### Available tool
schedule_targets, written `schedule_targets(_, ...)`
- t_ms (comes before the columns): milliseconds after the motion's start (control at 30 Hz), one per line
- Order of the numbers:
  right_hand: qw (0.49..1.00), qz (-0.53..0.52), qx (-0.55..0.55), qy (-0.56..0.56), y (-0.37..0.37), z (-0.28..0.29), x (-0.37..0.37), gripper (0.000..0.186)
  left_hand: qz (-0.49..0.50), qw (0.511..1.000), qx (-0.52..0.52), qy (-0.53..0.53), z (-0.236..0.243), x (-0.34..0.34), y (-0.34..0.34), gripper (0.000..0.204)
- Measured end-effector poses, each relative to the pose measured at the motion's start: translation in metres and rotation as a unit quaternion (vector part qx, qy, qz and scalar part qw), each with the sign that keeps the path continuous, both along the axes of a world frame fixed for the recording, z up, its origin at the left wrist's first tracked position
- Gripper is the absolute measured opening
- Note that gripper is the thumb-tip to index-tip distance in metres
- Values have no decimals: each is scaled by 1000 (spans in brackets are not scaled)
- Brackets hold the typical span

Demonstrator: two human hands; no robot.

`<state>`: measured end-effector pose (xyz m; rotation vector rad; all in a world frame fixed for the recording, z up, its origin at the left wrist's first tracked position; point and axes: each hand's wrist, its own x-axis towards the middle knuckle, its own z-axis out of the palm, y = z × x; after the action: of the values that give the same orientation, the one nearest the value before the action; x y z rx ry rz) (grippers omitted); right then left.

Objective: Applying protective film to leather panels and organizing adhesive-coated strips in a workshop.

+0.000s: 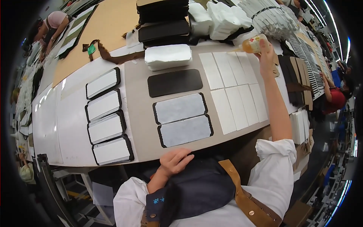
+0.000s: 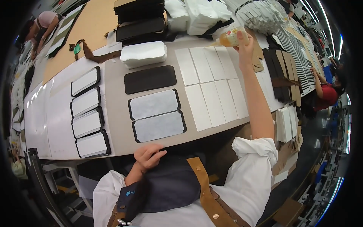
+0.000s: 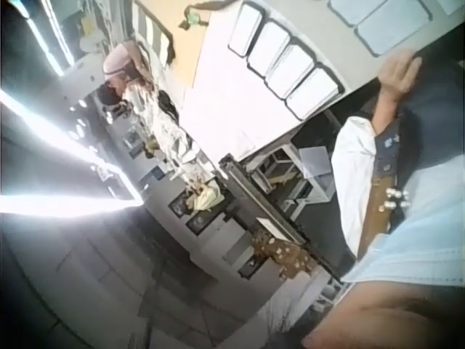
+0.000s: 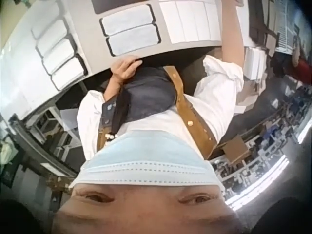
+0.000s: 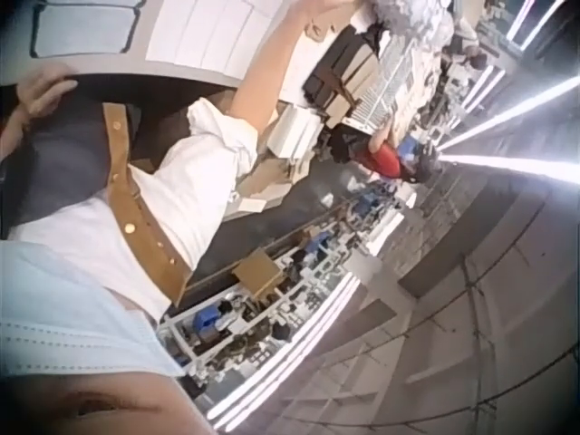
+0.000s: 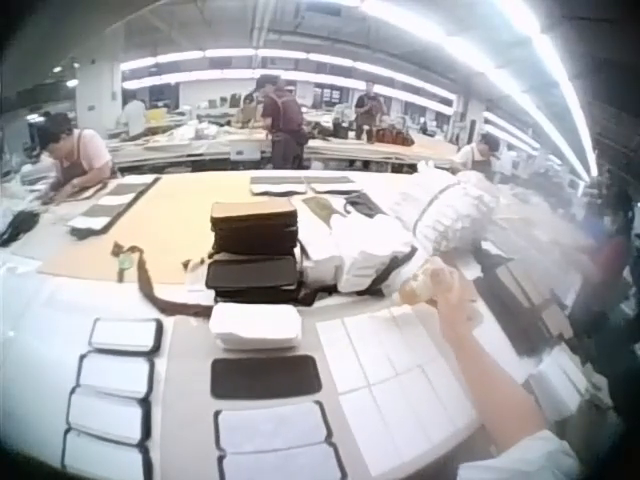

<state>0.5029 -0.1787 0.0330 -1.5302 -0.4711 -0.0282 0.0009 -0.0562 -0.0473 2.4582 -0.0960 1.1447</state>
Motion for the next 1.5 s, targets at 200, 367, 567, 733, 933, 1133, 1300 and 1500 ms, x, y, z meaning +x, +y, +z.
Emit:
schedule_targets(200,1000,-2,-27,-9,9,5,-3,84,-3,1000,-3,10,0,-2,-1,25)
schedule_targets(367,999,-5,-48,-18,5,8,0,83,-6,1000,-6,9,0,-1,-1,25)
schedule_targets(567,997,-1,-70,-14,-2,8,1,83,8,1000,0,9,0,-5,-1,21)
schedule_targets(733,996,4,-85,-6,-27,7,-5,82,4,1000,0,1,-5,0,-1,22)
schedule_targets(933,996,12,-92,3,-48,12,-24,81,4,1000,2,2,-2,-2,-2,23)
schedule_targets(1133,996,19,-92,0,-65,15,-47,74,3,1000,2,-7,-4,1,-1,20)
schedule_targets(1300,995,31,-91,20,-77,15,-53,68,2,1000,4,-5,-4,1,0,19)
schedule_targets(1500,995,51,49,68,-65,18,-20,70,1,1000,7,-14,-3,2,0,18)
